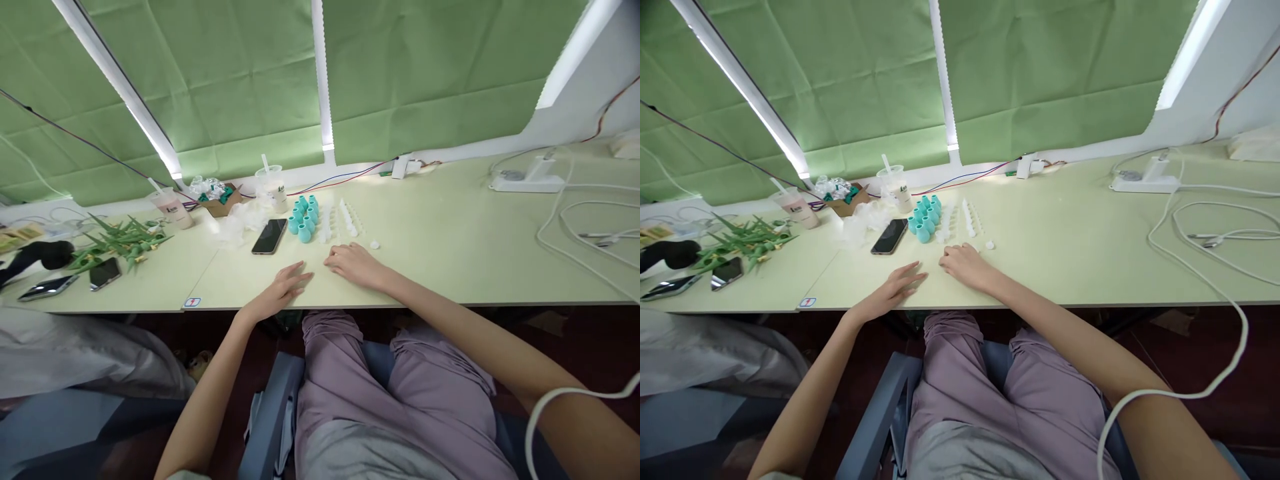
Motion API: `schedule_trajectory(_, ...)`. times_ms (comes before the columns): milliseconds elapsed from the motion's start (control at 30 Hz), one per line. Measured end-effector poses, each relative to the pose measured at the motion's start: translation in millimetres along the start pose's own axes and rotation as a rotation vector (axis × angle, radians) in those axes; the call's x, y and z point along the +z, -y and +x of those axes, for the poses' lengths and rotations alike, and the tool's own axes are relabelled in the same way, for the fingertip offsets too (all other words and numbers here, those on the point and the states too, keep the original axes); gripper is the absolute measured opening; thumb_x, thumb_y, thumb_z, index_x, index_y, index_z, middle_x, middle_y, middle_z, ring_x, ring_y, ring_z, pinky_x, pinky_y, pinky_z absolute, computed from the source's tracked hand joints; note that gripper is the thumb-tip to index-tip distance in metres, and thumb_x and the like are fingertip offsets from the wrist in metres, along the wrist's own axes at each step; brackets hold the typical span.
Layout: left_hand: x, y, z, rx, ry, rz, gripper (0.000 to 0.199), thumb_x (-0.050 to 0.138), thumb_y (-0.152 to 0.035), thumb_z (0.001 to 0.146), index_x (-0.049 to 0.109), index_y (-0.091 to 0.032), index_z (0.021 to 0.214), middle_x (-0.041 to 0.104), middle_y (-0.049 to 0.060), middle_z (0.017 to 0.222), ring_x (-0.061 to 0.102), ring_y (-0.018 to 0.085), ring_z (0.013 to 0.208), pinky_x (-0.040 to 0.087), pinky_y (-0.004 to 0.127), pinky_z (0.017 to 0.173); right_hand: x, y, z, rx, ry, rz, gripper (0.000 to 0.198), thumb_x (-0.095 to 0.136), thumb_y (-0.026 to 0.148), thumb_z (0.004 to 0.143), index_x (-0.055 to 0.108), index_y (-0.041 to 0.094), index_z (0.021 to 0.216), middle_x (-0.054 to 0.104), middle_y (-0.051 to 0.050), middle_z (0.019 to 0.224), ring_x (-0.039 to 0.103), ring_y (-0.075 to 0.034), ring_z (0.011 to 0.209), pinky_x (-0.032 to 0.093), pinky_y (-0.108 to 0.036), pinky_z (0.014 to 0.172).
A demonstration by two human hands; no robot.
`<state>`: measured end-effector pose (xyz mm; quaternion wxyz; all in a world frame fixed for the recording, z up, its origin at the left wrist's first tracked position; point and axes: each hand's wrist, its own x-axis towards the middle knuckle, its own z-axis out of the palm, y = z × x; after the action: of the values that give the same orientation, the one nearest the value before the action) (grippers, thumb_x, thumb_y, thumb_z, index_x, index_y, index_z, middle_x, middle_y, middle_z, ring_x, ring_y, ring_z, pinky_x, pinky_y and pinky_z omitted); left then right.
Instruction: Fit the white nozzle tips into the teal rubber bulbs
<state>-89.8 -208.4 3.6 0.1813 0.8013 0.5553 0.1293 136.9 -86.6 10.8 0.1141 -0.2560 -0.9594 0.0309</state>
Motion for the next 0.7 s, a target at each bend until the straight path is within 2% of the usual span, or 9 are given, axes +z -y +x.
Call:
schedule_trajectory(100, -5, 10, 8, 0.014, -0.026, -0.104, 0.049, 0.033, -0.028, 0.095, 0.035, -0.027, 0.143, 0.025, 0.006, 0.153, 0.026, 0.022, 0.14, 0.028, 0.041, 0.113, 7, -3, 2, 0.004, -0.015, 0.118, 0.023, 0.045, 0.021, 0.091, 0.067, 0.015, 0.093, 0.06, -0.01, 0.101, 0.057, -0.016, 0.094, 0.04, -0.026, 0.081)
schedule_trajectory(200, -7, 17, 27, 0.02, -0.168, -0.236, 0.048, 0.034, -0.024, 0.093, 0.037, -0.024, 0.141, 0.045, 0.009, 0.14, 0.045, 0.019, 0.127, 0.039, 0.036, 0.105, 10, -16, 8, 0.006, -0.141, 0.354, 0.017, 0.053, 0.025, 0.087, 0.065, 0.014, 0.092, 0.059, -0.008, 0.103, 0.058, -0.012, 0.087, 0.045, -0.026, 0.083)
schedule_trajectory(300, -5, 17, 63, -0.015, -0.311, -0.358, 0.052, 0.049, -0.029, 0.088, 0.034, -0.021, 0.137, 0.064, 0.007, 0.105, 0.061, 0.015, 0.088, 0.047, 0.031, 0.086, 10, -30, 19, 0.088, -0.292, 0.635, 0.016, 0.06, 0.026, 0.08, 0.063, 0.015, 0.091, 0.06, -0.006, 0.101, 0.059, -0.011, 0.083, 0.05, -0.025, 0.078)
schedule_trajectory(333, -4, 15, 76, -0.038, -0.341, -0.375, 0.05, 0.054, -0.03, 0.085, 0.038, -0.019, 0.131, 0.064, 0.003, 0.089, 0.059, 0.013, 0.073, 0.048, 0.029, 0.077, 10, -36, 22, 0.131, -0.358, 0.722, 0.017, 0.061, 0.027, 0.079, 0.063, 0.015, 0.091, 0.061, -0.006, 0.1, 0.059, -0.011, 0.085, 0.052, -0.025, 0.076)
schedule_trajectory(367, -3, 13, 90, -0.052, -0.362, -0.36, 0.043, 0.055, -0.032, 0.085, 0.043, -0.017, 0.124, 0.061, 0.0, 0.078, 0.056, 0.013, 0.066, 0.047, 0.028, 0.072, 9, -41, 25, 0.173, -0.427, 0.794, 0.02, 0.062, 0.028, 0.077, 0.063, 0.016, 0.092, 0.062, -0.006, 0.1, 0.06, -0.012, 0.087, 0.053, -0.025, 0.075)
schedule_trajectory(433, -1, 10, 113, -0.026, -0.398, -0.291, 0.029, 0.051, -0.036, 0.087, 0.051, -0.017, 0.109, 0.059, 0.001, 0.077, 0.055, 0.013, 0.07, 0.045, 0.028, 0.073, 9, -50, 27, 0.231, -0.557, 0.88, 0.023, 0.064, 0.031, 0.075, 0.065, 0.016, 0.093, 0.063, -0.006, 0.101, 0.061, -0.013, 0.09, 0.054, -0.026, 0.077)
schedule_trajectory(533, 4, 7, 132, 0.044, -0.427, -0.264, 0.029, 0.036, -0.037, 0.094, 0.05, -0.018, 0.111, 0.059, 0.005, 0.093, 0.055, 0.015, 0.085, 0.044, 0.029, 0.081, 8, -61, 25, 0.255, -0.649, 0.877, 0.025, 0.066, 0.033, 0.073, 0.068, 0.016, 0.091, 0.063, -0.006, 0.098, 0.061, -0.013, 0.088, 0.055, -0.028, 0.081)
schedule_trajectory(600, 8, 8, 134, 0.059, -0.423, -0.318, 0.031, 0.031, -0.034, 0.095, 0.046, -0.018, 0.117, 0.059, 0.006, 0.097, 0.056, 0.015, 0.087, 0.044, 0.03, 0.083, 9, -64, 22, 0.261, -0.638, 0.843, 0.024, 0.067, 0.033, 0.072, 0.069, 0.017, 0.09, 0.063, -0.006, 0.096, 0.06, -0.014, 0.088, 0.055, -0.029, 0.08)
schedule_trajectory(700, 12, 9, 130, 0.047, -0.455, -0.423, 0.027, 0.039, -0.031, 0.093, 0.045, -0.016, 0.115, 0.061, 0.008, 0.102, 0.058, 0.015, 0.092, 0.045, 0.03, 0.086, 11, -63, 22, 0.251, -0.571, 0.794, 0.024, 0.067, 0.028, 0.071, 0.071, 0.018, 0.092, 0.063, -0.006, 0.099, 0.059, -0.014, 0.091, 0.055, -0.028, 0.078)
